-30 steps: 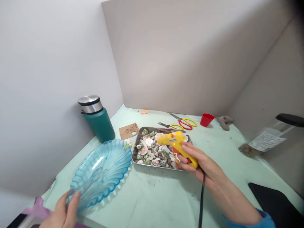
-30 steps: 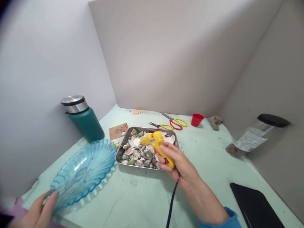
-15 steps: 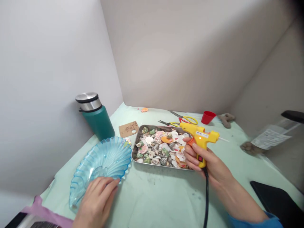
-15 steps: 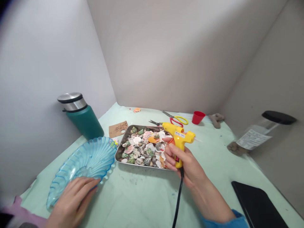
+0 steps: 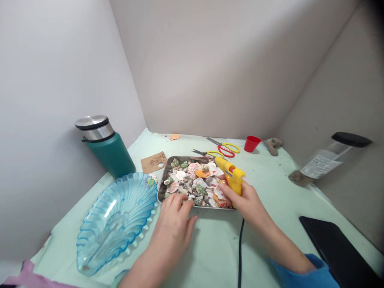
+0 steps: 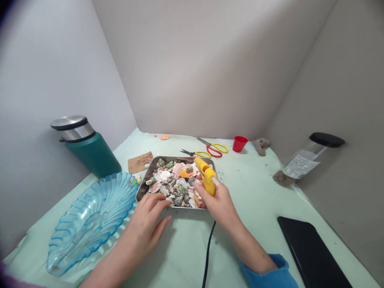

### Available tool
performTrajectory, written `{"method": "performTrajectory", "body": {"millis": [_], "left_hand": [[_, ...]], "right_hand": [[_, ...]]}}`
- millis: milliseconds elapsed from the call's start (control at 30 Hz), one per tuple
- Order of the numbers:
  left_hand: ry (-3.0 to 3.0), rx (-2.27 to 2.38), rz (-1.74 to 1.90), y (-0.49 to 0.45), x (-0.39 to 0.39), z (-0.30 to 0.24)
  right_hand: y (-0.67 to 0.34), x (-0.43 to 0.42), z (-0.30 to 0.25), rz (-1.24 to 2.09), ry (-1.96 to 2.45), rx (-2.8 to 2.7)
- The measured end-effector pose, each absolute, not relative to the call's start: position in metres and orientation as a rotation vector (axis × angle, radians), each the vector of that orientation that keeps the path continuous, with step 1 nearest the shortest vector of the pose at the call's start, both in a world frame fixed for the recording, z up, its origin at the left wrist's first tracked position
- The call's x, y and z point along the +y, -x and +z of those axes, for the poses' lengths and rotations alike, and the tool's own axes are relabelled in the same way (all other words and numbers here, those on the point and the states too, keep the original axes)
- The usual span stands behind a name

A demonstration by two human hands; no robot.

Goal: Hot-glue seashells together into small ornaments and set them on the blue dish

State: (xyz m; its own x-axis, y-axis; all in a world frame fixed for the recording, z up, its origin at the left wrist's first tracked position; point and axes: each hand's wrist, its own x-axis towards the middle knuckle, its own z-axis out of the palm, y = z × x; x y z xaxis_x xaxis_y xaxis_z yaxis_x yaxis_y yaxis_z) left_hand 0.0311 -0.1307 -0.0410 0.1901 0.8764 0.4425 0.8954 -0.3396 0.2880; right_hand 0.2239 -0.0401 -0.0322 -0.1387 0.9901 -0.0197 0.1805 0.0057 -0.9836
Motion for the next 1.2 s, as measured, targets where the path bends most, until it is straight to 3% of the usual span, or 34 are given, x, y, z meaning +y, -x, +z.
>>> {"method": "performTrajectory", "body": {"millis": [167, 333, 833, 1033, 1200], "left_hand": [[2.400, -2.019, -0.790, -0.054, -0.100, -0.034], [2.647, -1.845, -0.569, -0.048, -0.057, -0.037], [2.556, -1.907, -0.718, -0.018, -0.042, -0.041], [2.475, -1.978, -0.312, -0.048, -0.037, -0.031], [2.436, -1.986, -0.294, -0.053, -0.030, -0.039]], "right_hand": [[-0.226, -0.039, -0.044, 1.065, 1.249, -1.657], [-0.225, -0.039, -0.054, 0.965, 1.246, -1.710], [-0.224, -0.038, -0.053, 0.954, 1.278, -1.532], [-0.223, -0.038, -0.055, 0.927, 1.282, -1.544], [-0.222, -0.037, -0.057, 0.901, 1.261, -1.575]]}}
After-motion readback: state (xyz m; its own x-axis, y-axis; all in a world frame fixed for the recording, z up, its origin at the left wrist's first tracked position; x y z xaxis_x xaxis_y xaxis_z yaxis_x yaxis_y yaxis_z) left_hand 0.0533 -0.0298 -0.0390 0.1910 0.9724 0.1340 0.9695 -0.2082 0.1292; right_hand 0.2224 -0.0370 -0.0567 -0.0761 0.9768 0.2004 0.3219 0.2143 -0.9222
